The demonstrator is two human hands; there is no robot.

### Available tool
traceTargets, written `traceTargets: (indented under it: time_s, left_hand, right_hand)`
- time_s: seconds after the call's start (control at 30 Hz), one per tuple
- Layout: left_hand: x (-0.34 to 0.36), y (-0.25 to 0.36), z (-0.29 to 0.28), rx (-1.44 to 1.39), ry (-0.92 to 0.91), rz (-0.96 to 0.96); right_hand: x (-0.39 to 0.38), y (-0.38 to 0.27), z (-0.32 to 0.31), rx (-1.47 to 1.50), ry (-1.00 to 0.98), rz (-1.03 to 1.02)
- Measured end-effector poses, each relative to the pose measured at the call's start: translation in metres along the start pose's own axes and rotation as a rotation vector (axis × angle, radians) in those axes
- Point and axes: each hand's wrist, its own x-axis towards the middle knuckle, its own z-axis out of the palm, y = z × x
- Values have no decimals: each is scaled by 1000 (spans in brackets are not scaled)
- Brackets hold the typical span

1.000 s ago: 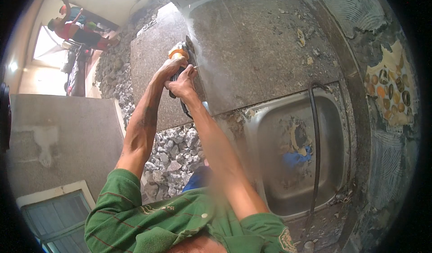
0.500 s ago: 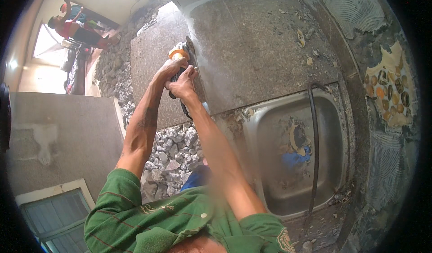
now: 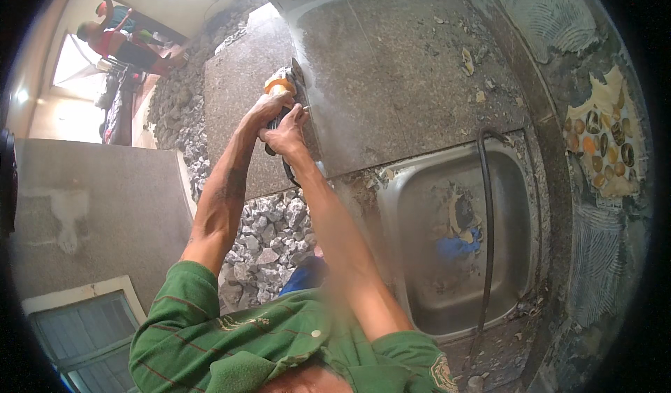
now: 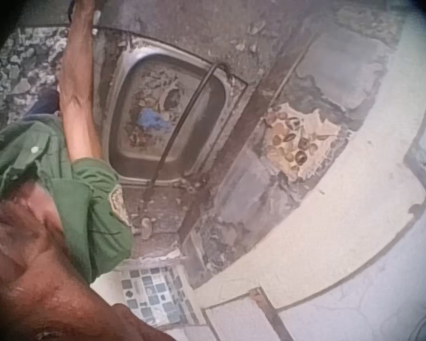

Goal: The person cuts a stone countertop slab using an angle grinder.

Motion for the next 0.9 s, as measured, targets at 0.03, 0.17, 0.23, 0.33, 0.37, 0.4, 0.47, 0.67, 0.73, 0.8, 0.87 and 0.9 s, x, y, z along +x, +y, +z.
traceTargets:
  time_s: [0.03, 0.17, 0.23, 0.33, 0.37, 0.4, 0.47, 0.67, 0.73, 0.8, 0.87, 0.9]
  left_hand:
    - [-1, 0, 1, -4, -21, -29]
    - [-4, 0, 3, -19, 20, -19]
    - [-7, -3, 3, 276, -37, 133]
    - [-7, -7, 5, 292, -42, 172]
    - [-6, -9, 6, 265, -18, 185]
    - [-5, -10, 6, 189, -4, 189]
    - [-4, -11, 7, 114, 11, 193]
    - [-17, -9, 9, -75, 68, 11]
    - [-22, -6, 9, -88, 48, -30]
    - [-24, -5, 8, -81, 66, -17]
    - [-23, -5, 7, -63, 74, -37]
    - [-21, -6, 6, -59, 48, -32]
  right_hand:
    - [0, 0, 0, -20, -38, 39]
    - [-2, 3, 1, 8, -41, 35]
    - [-3, 5, 2, -35, -45, 48]
    - [-5, 8, 3, 7, 15, 6]
    - [-5, 9, 4, 7, 13, 7]
    - [-5, 11, 4, -7, 28, -5]
    - [-5, 13, 6, -19, 42, -19]
    - [-5, 20, 10, -32, 75, -86]
    - [-7, 20, 10, -66, 80, -64]
    - [-9, 19, 9, -66, 109, -88]
    - [-11, 17, 8, -81, 125, -91]
    - [-12, 16, 7, -75, 115, -77]
